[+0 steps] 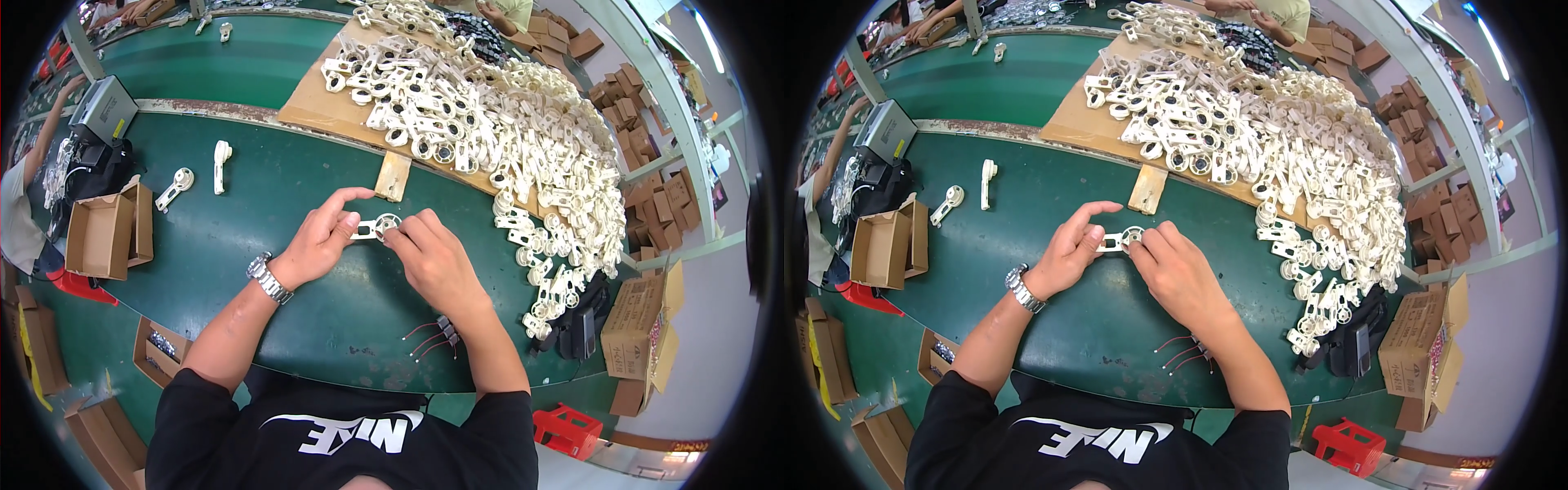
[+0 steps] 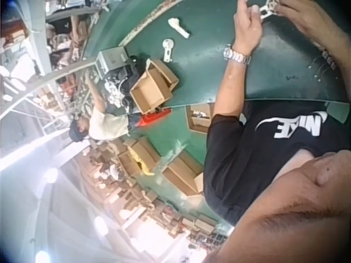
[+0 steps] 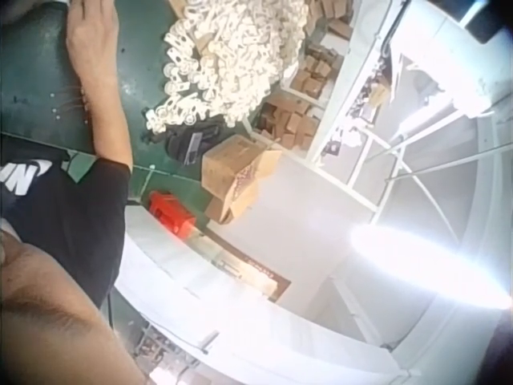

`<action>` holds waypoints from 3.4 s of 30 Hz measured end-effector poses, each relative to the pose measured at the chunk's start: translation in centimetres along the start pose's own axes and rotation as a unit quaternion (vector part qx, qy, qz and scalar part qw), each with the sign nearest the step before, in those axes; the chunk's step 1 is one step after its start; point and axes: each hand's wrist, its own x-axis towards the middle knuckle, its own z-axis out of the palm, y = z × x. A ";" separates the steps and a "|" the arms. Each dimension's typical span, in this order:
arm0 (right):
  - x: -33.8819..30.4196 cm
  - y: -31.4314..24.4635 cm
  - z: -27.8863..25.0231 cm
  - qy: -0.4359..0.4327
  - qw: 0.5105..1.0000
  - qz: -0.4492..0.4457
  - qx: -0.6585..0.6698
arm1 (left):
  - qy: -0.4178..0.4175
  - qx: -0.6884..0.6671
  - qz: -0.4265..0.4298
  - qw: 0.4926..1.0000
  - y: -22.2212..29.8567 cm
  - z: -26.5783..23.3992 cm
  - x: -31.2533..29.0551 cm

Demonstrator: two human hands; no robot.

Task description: The person assembles small electronic components by hand, inserting small motors and wiring harnesses into plastic housings.

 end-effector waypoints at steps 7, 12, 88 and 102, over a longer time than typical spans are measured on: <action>-0.3 0.4 1.1 -0.009 1.000 -0.014 0.013 | -0.069 0.025 -0.026 0.997 0.2 -0.3 -0.2; -0.2 -0.8 2.1 -0.020 0.982 0.101 0.157 | 0.022 -0.007 -0.023 0.999 0.5 0.1 0.0; -0.5 0.9 2.4 0.013 0.980 0.156 0.125 | -0.001 0.080 -0.015 0.997 -0.4 0.3 -0.1; -1.6 3.4 3.9 -0.120 0.734 0.398 0.537 | -0.060 0.118 0.015 0.991 -0.2 0.6 -0.4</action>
